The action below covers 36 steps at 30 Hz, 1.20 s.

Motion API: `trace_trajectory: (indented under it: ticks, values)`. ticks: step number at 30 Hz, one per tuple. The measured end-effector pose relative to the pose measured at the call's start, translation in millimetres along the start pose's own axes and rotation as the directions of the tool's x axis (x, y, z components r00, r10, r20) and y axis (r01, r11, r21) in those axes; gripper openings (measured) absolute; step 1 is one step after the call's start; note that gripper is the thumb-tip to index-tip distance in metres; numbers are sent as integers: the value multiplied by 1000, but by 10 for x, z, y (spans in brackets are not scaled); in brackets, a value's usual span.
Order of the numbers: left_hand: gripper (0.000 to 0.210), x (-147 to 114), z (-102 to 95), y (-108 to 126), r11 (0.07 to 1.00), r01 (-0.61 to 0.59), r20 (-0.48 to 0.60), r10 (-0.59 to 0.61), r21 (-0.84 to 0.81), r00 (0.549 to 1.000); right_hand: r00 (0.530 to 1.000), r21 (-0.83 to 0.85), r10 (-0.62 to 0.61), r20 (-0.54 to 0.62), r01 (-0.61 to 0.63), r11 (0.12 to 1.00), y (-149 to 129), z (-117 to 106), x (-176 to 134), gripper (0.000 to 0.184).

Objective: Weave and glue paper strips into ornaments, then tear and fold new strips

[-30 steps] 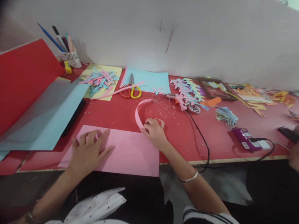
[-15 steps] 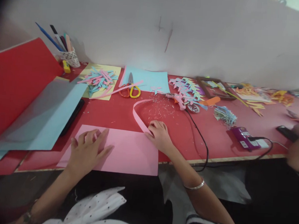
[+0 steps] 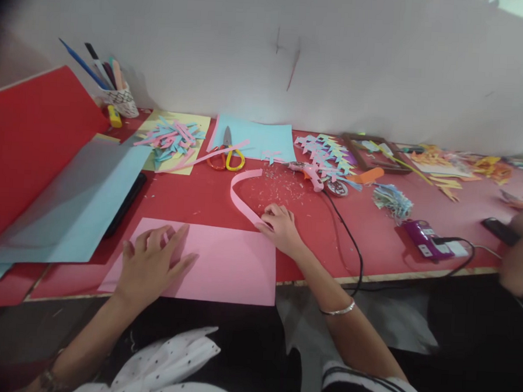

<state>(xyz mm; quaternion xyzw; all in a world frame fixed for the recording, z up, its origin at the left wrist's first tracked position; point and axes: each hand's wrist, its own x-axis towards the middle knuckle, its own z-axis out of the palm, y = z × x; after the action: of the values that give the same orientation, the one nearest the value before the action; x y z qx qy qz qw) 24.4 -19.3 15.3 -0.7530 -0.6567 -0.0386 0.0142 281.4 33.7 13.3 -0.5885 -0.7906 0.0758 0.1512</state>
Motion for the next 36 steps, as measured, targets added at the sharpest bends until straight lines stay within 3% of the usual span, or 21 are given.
trace_trajectory:
  ticks: [7,13,21,24,27,31,34,36]
  values:
    - [52,-22,38,-37,1000,-1,-48,2,23,999,990,-35,-138,36,139,990,44,-19,67,42]
    - [52,-24,48,-42,999,-25,-83,28,33,996,969,33,-243,-51,245,969,178,25,163,43]
    - [52,-67,102,-174,988,-146,-143,152,57,978,966,88,-250,-59,254,963,332,28,321,41]
    - [65,-176,154,-265,943,-331,-147,332,37,932,966,112,-248,-71,254,961,324,20,329,40]
    - [70,-317,179,-300,834,-552,-120,547,-6,828,968,130,-235,-90,245,961,310,18,318,38]
    - [43,-376,57,-283,837,-547,-215,539,26,814,973,150,-211,-98,224,963,297,15,310,36]
    - [39,-303,-163,-371,780,-626,-281,605,20,745,976,157,-197,-91,210,965,284,7,308,35]
    - [37,-242,-338,-516,786,-612,-313,604,85,733,978,166,-192,-85,204,965,275,2,305,34]
